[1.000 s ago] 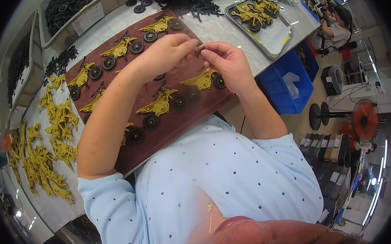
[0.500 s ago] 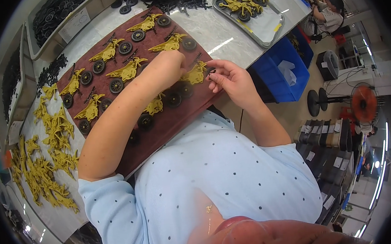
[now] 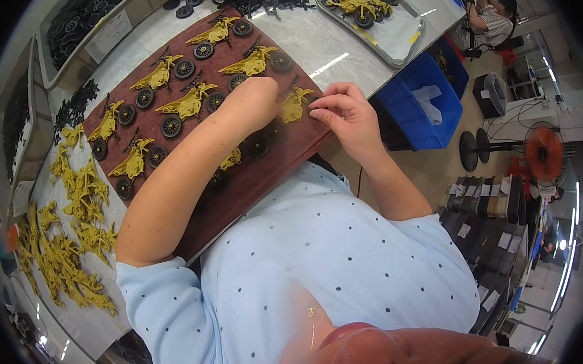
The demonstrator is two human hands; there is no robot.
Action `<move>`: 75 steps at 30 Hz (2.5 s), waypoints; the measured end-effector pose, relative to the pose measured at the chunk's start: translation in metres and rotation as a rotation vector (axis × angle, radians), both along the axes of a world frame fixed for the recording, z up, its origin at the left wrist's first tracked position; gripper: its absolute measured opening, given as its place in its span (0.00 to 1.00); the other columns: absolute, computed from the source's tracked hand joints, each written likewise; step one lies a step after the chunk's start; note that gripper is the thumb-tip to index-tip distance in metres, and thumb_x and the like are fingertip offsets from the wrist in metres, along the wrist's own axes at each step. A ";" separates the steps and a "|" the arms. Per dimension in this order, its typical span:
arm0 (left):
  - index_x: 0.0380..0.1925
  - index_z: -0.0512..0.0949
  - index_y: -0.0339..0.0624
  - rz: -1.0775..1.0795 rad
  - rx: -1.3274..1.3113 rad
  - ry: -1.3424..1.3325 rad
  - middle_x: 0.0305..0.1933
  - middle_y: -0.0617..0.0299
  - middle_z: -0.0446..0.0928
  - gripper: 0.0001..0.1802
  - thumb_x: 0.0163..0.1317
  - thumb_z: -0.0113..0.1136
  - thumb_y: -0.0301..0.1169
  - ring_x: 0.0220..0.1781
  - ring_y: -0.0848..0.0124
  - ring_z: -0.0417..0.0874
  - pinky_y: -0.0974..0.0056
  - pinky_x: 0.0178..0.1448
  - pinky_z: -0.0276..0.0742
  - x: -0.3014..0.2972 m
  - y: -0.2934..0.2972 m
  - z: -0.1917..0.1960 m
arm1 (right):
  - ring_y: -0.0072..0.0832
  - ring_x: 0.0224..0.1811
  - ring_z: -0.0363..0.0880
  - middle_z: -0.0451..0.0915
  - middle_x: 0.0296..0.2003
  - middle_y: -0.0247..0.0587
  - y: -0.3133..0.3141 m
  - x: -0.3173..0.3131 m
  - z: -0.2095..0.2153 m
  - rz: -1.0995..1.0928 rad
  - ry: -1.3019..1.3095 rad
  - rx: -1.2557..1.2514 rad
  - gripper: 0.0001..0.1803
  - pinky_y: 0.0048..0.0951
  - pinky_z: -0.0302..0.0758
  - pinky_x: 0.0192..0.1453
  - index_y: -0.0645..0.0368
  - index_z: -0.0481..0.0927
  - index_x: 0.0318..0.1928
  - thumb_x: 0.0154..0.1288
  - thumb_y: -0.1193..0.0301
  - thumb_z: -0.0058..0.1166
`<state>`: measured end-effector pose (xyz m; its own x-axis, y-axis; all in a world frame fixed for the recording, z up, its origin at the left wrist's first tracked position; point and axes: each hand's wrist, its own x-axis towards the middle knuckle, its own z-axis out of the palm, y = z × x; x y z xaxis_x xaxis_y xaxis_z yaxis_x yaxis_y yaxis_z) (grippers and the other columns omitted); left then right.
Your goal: The person assembles toy motorcycles by attaching black plastic wheels to the yellow toy motorcycles by hand, then arranging the completed toy motorcycles on an assembly tray.
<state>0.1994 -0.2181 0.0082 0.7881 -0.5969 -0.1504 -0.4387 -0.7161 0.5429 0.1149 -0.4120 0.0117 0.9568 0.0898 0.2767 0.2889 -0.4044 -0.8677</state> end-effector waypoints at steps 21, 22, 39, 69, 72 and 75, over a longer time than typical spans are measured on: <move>0.26 0.80 0.34 0.022 -0.099 -0.021 0.29 0.46 0.79 0.09 0.51 0.66 0.29 0.36 0.52 0.81 0.56 0.40 0.74 0.011 -0.007 -0.008 | 0.29 0.26 0.78 0.78 0.29 0.44 0.015 -0.015 -0.014 -0.223 0.025 -0.297 0.06 0.26 0.75 0.32 0.63 0.80 0.35 0.55 0.76 0.59; 0.26 0.80 0.34 0.026 -0.101 -0.009 0.28 0.46 0.78 0.09 0.50 0.66 0.29 0.35 0.52 0.81 0.56 0.40 0.74 0.011 -0.007 -0.008 | 0.37 0.28 0.78 0.78 0.29 0.46 0.016 -0.013 -0.014 -0.231 0.041 -0.262 0.06 0.32 0.75 0.33 0.62 0.79 0.34 0.55 0.75 0.59; 0.24 0.79 0.34 0.058 -0.116 -0.013 0.27 0.46 0.78 0.09 0.48 0.68 0.29 0.35 0.51 0.80 0.55 0.39 0.73 0.012 -0.008 -0.009 | 0.45 0.28 0.76 0.75 0.25 0.50 0.029 0.008 -0.003 -0.087 0.005 -0.706 0.04 0.40 0.73 0.32 0.63 0.75 0.27 0.52 0.75 0.55; 0.44 0.70 0.36 0.449 -0.862 0.770 0.27 0.62 0.73 0.27 0.69 0.44 0.53 0.20 0.80 0.72 0.76 0.19 0.53 -0.061 0.061 0.063 | 0.19 0.36 0.75 0.74 0.33 0.34 0.070 -0.004 0.014 0.223 0.077 0.104 0.10 0.20 0.71 0.36 0.64 0.80 0.40 0.57 0.75 0.61; 0.38 0.75 0.34 0.270 -0.690 0.581 0.22 0.66 0.71 0.17 0.67 0.54 0.41 0.20 0.82 0.69 0.77 0.20 0.54 -0.067 0.078 0.052 | 0.17 0.33 0.75 0.75 0.34 0.34 0.076 -0.005 0.010 0.241 0.155 0.180 0.07 0.20 0.71 0.34 0.64 0.79 0.36 0.58 0.74 0.60; 0.30 0.79 0.34 0.331 -0.594 0.339 0.21 0.67 0.72 0.11 0.63 0.59 0.33 0.21 0.82 0.68 0.74 0.23 0.61 -0.078 0.079 0.052 | 0.17 0.30 0.75 0.77 0.32 0.35 0.086 -0.013 0.016 0.266 0.242 0.159 0.06 0.21 0.71 0.33 0.64 0.79 0.36 0.60 0.74 0.58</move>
<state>0.1212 -0.1394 0.0605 0.9079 -0.3939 -0.1434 0.0075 -0.3268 0.9451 0.1018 -0.3257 0.0273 0.9452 0.3176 0.0762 0.1446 -0.1977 -0.9695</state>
